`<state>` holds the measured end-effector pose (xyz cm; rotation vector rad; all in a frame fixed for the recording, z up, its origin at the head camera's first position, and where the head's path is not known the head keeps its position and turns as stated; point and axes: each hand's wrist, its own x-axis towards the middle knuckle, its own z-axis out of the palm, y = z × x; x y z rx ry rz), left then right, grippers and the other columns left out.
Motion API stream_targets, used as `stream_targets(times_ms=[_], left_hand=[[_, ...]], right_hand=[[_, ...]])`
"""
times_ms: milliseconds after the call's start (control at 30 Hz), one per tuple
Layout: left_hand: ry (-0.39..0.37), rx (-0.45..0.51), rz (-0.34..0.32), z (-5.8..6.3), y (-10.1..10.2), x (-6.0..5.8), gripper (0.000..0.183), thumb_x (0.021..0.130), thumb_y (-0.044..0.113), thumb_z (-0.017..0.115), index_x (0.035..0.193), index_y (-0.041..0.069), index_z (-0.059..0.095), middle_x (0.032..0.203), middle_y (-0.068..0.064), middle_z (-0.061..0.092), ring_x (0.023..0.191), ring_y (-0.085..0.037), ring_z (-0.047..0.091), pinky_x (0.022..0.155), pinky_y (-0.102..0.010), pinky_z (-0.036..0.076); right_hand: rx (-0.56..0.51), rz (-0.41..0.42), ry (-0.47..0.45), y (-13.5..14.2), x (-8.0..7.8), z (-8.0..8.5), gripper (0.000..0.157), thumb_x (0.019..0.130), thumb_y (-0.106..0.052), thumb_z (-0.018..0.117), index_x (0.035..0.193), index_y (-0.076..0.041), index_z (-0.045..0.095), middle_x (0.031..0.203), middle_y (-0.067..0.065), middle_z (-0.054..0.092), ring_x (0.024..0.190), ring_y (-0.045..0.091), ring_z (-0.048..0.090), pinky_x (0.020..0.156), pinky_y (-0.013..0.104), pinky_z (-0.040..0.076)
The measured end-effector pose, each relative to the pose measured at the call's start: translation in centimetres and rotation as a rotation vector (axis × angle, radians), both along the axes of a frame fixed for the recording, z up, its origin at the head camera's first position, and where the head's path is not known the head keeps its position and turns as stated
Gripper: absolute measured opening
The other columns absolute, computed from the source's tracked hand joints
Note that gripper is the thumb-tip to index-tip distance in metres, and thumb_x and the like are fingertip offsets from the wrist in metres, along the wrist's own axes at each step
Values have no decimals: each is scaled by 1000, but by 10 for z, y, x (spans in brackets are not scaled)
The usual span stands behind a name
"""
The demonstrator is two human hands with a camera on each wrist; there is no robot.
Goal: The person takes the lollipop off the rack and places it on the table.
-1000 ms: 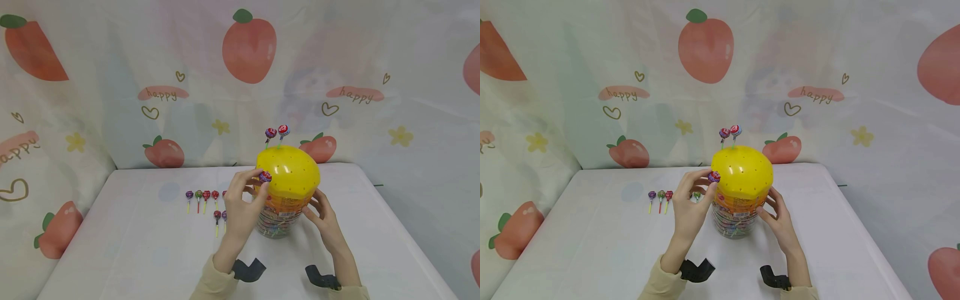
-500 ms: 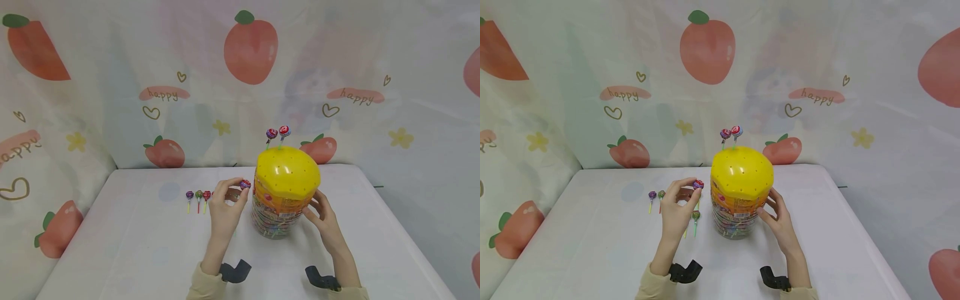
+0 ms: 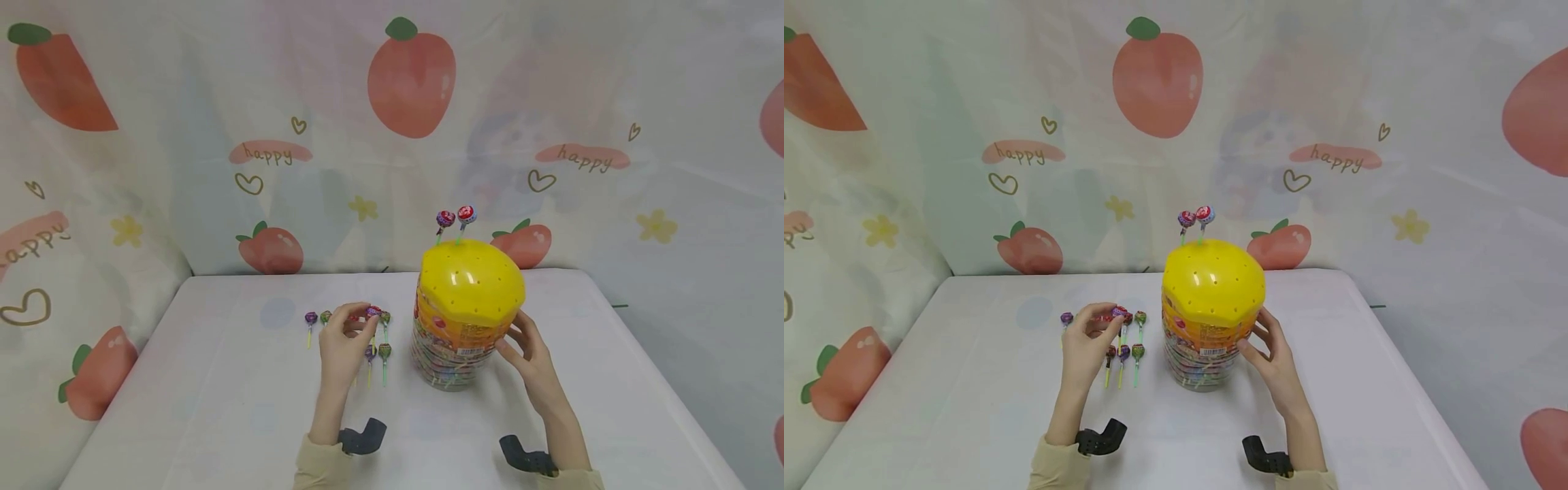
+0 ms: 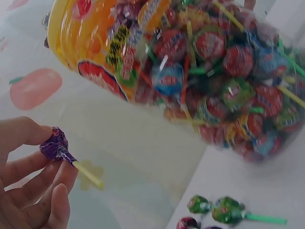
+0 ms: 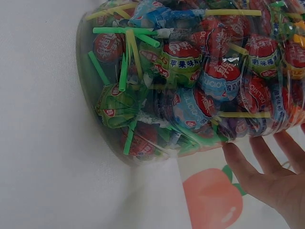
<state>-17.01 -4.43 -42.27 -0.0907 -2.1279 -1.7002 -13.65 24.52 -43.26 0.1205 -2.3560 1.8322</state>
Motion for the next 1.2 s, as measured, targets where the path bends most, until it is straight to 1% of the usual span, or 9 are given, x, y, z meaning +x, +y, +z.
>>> stream_targets(times_ms=[233,333,433,600,767,900,967,1133,1200], left_hand=[[-110,-37,41,-17,-17,-7,21,83,15,74,104,13,71,96,-7,69,74,-10,64,63,-17,50],[-167,-48,64,-23,-23,-10,21,83,17,74,103,13,71,95,-7,69,72,-11,64,59,-18,49],[-209,-74,89,-31,-28,-13,21,84,18,74,104,11,71,96,-9,70,73,-13,63,58,-21,48],[-216,-112,128,-47,-34,-15,22,82,15,73,101,4,70,89,-11,70,65,-13,59,56,-21,45],[-277,-103,149,-60,-39,-17,17,81,13,73,97,7,71,86,-9,69,62,-10,57,55,-20,42],[-331,-124,151,-66,-43,-18,20,82,17,73,100,9,71,90,-9,70,69,-13,57,62,-22,43],[-327,-147,161,-69,-45,-18,20,82,17,73,99,8,71,88,-9,70,71,-15,57,64,-22,42],[-320,-197,192,-73,-47,-18,16,80,16,73,93,6,71,83,-9,69,70,-16,58,61,-23,40],[-341,-211,190,-74,-48,-18,16,80,17,73,92,6,71,83,-9,69,70,-17,60,59,-24,41]], right_hand=[[15,-7,-12,0,0,0,66,95,-16,56,152,-18,22,154,10,24,133,21,30,106,70,27],[22,-13,-15,1,0,1,67,95,-17,56,152,-19,21,155,10,24,134,25,29,107,70,27],[16,-10,-10,1,0,1,67,95,-16,56,152,-18,22,155,10,24,134,22,30,107,70,26],[9,-5,-3,1,-1,0,66,95,-16,56,151,-18,22,153,11,25,128,9,31,106,70,27],[4,-4,-7,0,0,-1,67,94,-15,56,152,-17,22,153,11,24,127,7,31,106,70,26],[3,-4,-6,0,0,-1,67,94,-15,56,151,-18,22,153,11,24,128,7,31,106,70,26],[1,-4,-5,0,0,-1,66,94,-15,56,151,-18,22,153,11,24,127,7,31,106,71,26],[3,-1,0,0,-1,-1,66,95,-15,56,151,-19,22,152,11,25,127,6,31,106,71,26],[2,0,2,0,-1,-2,66,95,-15,56,151,-19,23,152,11,25,126,5,31,106,71,25]])
